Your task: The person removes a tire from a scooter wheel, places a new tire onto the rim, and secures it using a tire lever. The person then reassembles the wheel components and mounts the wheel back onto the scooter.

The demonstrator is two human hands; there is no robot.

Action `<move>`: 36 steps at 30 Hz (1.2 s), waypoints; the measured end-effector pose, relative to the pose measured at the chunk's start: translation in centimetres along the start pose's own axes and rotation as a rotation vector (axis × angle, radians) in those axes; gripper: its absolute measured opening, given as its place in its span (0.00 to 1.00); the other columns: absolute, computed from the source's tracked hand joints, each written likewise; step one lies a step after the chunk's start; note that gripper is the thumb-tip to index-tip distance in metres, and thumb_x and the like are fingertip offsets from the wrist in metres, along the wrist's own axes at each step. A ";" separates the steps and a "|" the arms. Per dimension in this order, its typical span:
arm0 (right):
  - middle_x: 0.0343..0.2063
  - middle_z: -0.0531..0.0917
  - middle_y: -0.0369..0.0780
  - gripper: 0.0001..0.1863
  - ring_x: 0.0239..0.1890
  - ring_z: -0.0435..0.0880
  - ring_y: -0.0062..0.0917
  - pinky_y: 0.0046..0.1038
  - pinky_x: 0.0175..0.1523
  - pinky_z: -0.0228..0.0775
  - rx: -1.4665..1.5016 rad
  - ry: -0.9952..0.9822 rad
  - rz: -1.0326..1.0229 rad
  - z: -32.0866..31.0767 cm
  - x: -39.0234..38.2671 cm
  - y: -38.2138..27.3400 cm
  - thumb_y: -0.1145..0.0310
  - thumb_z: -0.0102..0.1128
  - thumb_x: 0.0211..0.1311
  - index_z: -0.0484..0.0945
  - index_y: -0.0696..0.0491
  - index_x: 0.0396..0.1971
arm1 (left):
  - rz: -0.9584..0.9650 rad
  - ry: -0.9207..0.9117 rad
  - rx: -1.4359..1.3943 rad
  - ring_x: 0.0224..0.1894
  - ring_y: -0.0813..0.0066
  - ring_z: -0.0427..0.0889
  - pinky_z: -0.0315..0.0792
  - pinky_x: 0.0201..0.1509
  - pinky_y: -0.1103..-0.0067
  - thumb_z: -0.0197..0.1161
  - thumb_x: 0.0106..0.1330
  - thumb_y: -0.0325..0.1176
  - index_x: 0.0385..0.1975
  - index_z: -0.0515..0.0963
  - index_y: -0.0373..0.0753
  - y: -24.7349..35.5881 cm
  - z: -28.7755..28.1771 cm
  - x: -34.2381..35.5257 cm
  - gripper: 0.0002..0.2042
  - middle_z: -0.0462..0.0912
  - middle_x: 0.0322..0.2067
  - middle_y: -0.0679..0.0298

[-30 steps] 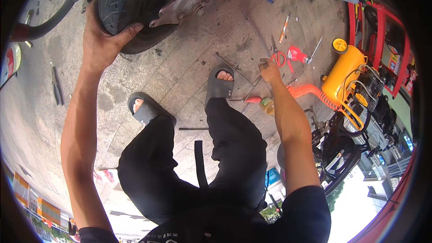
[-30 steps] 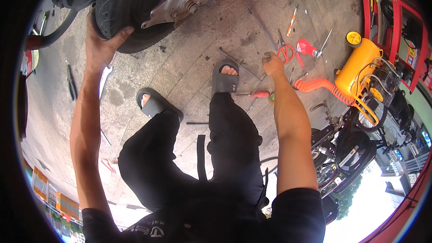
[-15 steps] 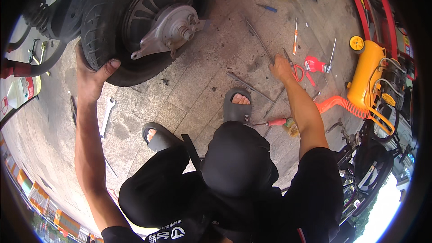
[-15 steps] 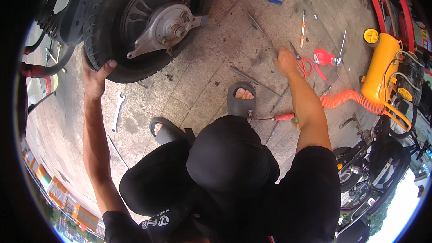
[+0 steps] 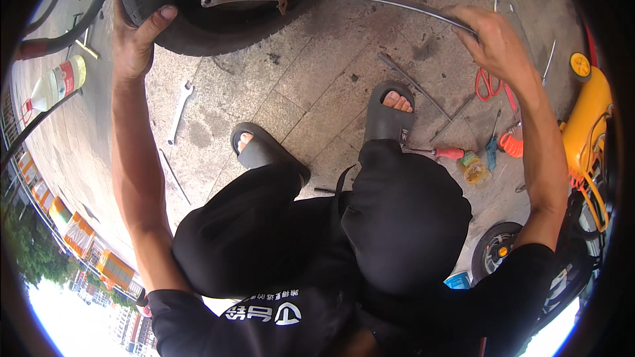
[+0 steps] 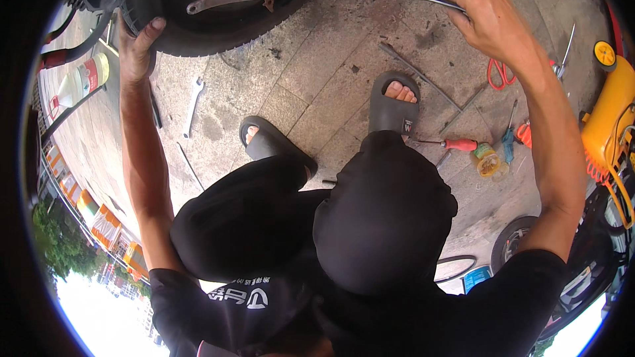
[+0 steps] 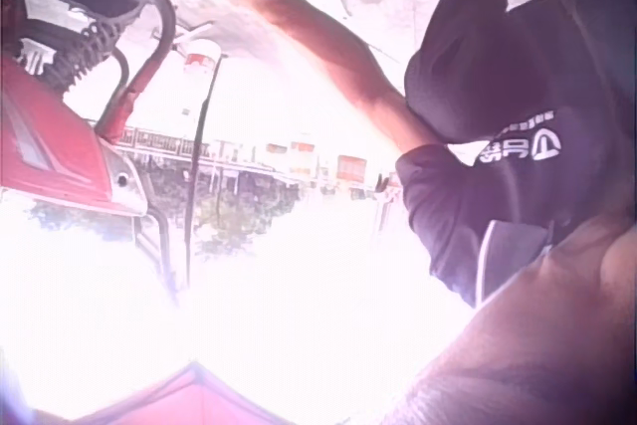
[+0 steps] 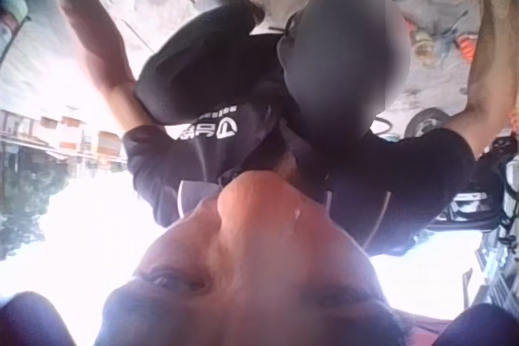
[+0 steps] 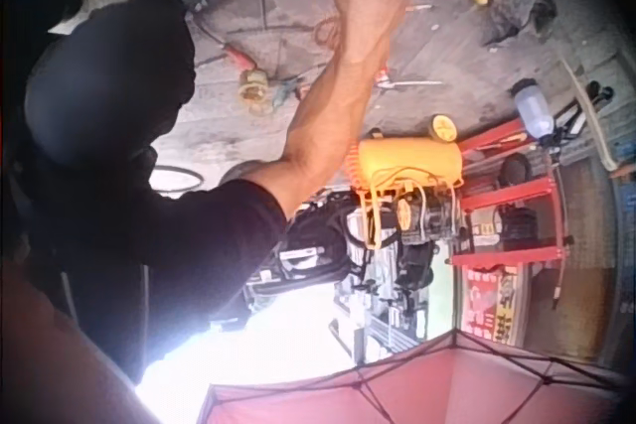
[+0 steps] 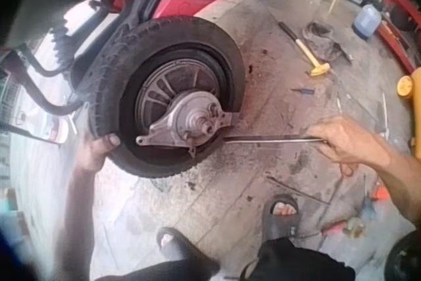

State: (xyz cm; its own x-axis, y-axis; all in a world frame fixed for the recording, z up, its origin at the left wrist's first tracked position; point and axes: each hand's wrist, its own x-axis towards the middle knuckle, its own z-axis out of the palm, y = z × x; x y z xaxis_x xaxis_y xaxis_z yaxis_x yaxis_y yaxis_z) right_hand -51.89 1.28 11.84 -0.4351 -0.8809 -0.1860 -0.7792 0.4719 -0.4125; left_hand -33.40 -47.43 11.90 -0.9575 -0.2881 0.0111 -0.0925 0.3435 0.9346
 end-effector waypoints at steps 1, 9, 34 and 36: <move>0.38 0.81 0.51 0.18 0.41 0.81 0.47 0.41 0.47 0.72 -0.078 0.000 -0.070 -0.6 1.8 -0.5 0.78 0.58 0.56 0.77 0.55 0.48 | -0.017 0.000 -0.040 0.50 0.68 0.77 0.68 0.58 0.75 0.79 0.47 0.37 0.59 0.65 0.30 -0.1 -0.1 0.1 0.40 0.78 0.47 0.56; 0.46 0.82 0.51 0.27 0.45 0.83 0.39 0.38 0.49 0.75 -0.566 -0.455 0.130 -4.2 11.7 -10.3 0.52 0.53 0.67 0.74 0.58 0.57 | 0.196 0.006 -0.103 0.63 0.65 0.68 0.58 0.69 0.70 0.74 0.45 0.47 0.65 0.60 0.30 2.1 2.6 0.1 0.48 0.71 0.60 0.55; 0.23 0.80 0.53 0.12 0.32 0.82 0.48 0.44 0.38 0.74 -0.763 -0.364 -0.264 -5.3 15.2 -10.4 0.77 0.57 0.50 0.79 0.61 0.37 | 0.067 0.087 0.231 0.62 0.60 0.70 0.62 0.67 0.69 0.82 0.36 0.48 0.64 0.59 0.28 3.2 2.6 -2.5 0.55 0.73 0.57 0.50; 0.24 0.80 0.52 0.13 0.33 0.82 0.48 0.44 0.38 0.75 -0.754 -0.363 -0.297 -5.1 14.9 -9.7 0.78 0.56 0.50 0.79 0.61 0.37 | 0.111 0.094 0.324 0.61 0.59 0.71 0.63 0.66 0.68 0.81 0.36 0.48 0.64 0.59 0.28 2.7 2.6 -2.9 0.54 0.73 0.56 0.49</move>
State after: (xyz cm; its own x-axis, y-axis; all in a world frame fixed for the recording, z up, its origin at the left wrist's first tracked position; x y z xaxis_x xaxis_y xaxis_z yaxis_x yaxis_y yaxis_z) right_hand -53.17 -16.22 17.62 -0.0980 -0.8670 -0.4885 -0.9828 0.0069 0.1847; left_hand -31.61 -43.30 13.46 -0.9388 -0.3086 0.1534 -0.0850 0.6386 0.7648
